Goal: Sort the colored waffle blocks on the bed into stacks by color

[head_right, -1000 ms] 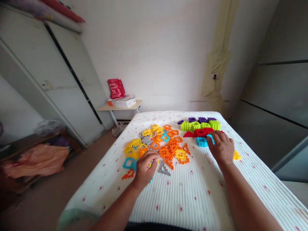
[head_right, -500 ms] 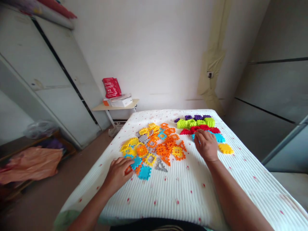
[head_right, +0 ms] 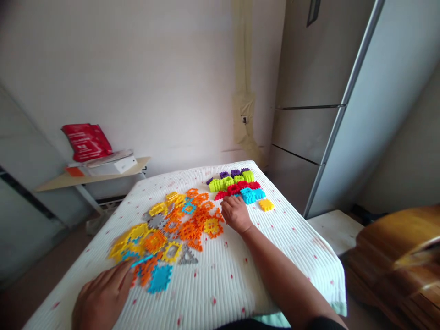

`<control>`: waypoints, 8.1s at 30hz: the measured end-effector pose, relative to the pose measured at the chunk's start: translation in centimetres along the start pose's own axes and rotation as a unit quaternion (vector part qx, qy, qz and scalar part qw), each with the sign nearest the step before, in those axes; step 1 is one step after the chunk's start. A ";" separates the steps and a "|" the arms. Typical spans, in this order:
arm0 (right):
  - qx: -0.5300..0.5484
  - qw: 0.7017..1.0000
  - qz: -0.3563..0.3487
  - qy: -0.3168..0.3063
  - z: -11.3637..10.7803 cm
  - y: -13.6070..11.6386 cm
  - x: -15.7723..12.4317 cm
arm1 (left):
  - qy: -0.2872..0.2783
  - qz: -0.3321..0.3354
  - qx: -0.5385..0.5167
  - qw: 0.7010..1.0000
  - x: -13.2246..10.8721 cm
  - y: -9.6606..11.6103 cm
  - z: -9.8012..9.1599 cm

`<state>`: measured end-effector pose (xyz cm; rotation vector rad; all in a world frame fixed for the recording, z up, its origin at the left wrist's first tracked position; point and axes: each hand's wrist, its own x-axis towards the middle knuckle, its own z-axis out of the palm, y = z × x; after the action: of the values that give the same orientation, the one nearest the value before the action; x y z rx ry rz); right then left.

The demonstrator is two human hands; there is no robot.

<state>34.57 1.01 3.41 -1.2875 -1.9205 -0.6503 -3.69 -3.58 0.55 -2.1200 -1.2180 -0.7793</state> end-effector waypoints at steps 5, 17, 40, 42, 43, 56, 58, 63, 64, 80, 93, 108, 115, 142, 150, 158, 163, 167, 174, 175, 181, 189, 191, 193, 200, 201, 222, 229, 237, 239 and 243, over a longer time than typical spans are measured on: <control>0.101 0.992 0.018 -0.070 0.6 -1.5 -0.1 | 0.051 -0.040 -0.048 0.997 2.2 0.9 0.8; 0.631 0.668 0.367 -0.144 0.7 -4.7 -0.2 | 0.063 -0.050 -0.292 0.953 10.0 12.3 4.6; 0.293 0.933 0.125 -0.166 -0.1 -6.1 -1.0 | -0.031 -0.446 -0.632 0.633 9.3 13.1 5.6; 0.259 0.941 0.132 -0.176 0.0 -6.8 -1.2 | -0.035 -0.444 -0.629 0.637 9.0 13.0 6.1; 0.252 0.941 0.138 -0.177 0.1 -7.1 -1.3 | -0.038 -0.442 -0.627 0.640 8.9 12.9 6.3; 0.072 0.921 0.372 0.086 -4.1 7.5 1.1 | -0.018 -0.418 -0.626 0.658 8.9 13.1 5.6; -0.005 0.911 0.410 0.039 -4.4 10.9 0.3 | -0.021 -0.412 -0.620 0.667 8.9 13.1 5.7; -0.092 0.898 0.426 -0.064 -3.2 14.0 -2.1 | -0.024 -0.410 -0.607 0.680 8.9 13.1 6.0; -0.092 0.897 0.425 -0.071 -2.9 14.1 -2.3 | -0.025 -0.412 -0.603 0.682 8.9 13.1 6.0; -0.117 0.857 0.461 -0.197 -2.2 13.5 -2.1 | -0.030 -0.415 -0.586 0.695 9.2 13.1 5.4; -0.143 0.823 0.478 -0.273 -2.0 12.9 -1.7 | -0.010 -0.374 -0.582 0.722 8.6 13.1 5.9; -0.136 0.839 0.496 -0.177 -2.3 14.0 -2.6 | 0.095 -0.179 -0.360 0.911 4.4 7.4 0.2; -0.160 0.913 0.375 0.004 -3.6 12.8 -1.1 | -0.078 -0.035 -0.203 0.975 -1.4 3.9 -2.4; 0.206 0.978 0.007 -0.012 -0.4 -4.6 0.5 | 0.041 -0.422 -0.596 0.682 9.8 11.3 3.5; 0.168 0.981 0.019 -0.093 0.8 -6.3 -0.4 | 0.033 -0.429 -0.629 0.647 10.6 13.6 6.4; 0.146 0.981 0.007 -0.126 1.2 -7.0 -0.5 | 0.041 -0.444 -0.640 0.625 9.7 13.0 6.7; 0.154 0.984 0.021 -0.083 0.9 -6.4 0.4 | 0.058 -0.441 -0.627 0.640 9.8 13.2 6.5; 0.100 0.983 0.142 0.058 -0.9 -0.5 1.3 | 0.054 -0.442 -0.624 0.642 9.8 13.2 6.0; -0.063 0.884 0.463 0.015 -4.0 11.9 -1.9 | 0.036 -0.442 -0.636 0.631 9.8 13.3 6.0; -0.076 0.877 0.473 -0.015 -3.9 12.5 -2.3 | 0.034 -0.442 -0.635 0.632 9.8 13.4 6.0; -0.130 0.861 0.470 -0.142 -2.3 12.1 -2.2 | 0.029 -0.438 -0.630 0.641 9.8 13.3 6.1; -0.120 0.855 0.469 -0.186 -2.1 11.7 -2.0 | 0.020 -0.441 -0.632 0.638 9.8 13.3 6.0; -0.117 0.853 0.473 -0.188 -2.1 11.6 -2.0 | 0.018 -0.439 -0.629 0.641 9.8 13.2 6.1; -0.117 0.849 0.479 -0.189 -2.2 11.6 -1.9 | 0.016 -0.440 -0.625 0.644 9.7 13.2 6.1; -0.129 0.831 0.501 -0.204 -2.3 11.5 -1.7 | 0.017 -0.442 -0.624 0.644 9.7 13.2 6.2; -0.131 0.830 0.501 -0.206 -2.3 11.5 -1.7 | 0.019 -0.443 -0.624 0.644 9.7 13.3 6.1; -0.152 0.858 0.472 -0.136 -2.2 11.6 -2.2 | 0.080 -0.433 -0.615 0.654 9.7 12.6 5.3; -0.181 0.914 0.358 0.061 -2.3 12.7 -2.6 | 0.168 -0.432 -0.463 0.756 7.0 5.5 2.7; -0.185 0.931 0.295 0.113 -2.0 12.6 -2.3 | 0.069 -0.353 -0.247 0.900 -0.9 -3.0 -0.1; -0.182 0.934 0.284 0.118 -1.6 12.4 -2.2 | -0.007 -0.336 -0.229 0.913 -1.5 -3.2 -0.1; -0.173 0.944 0.259 0.108 -1.0 11.7 -2.3 | -0.068 -0.329 -0.199 0.921 -1.0 -2.5 0.5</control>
<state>46.27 3.32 2.40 -1.7715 -1.2438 -0.8278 -6.20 -2.76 -0.08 -2.0922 -2.0433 -1.2680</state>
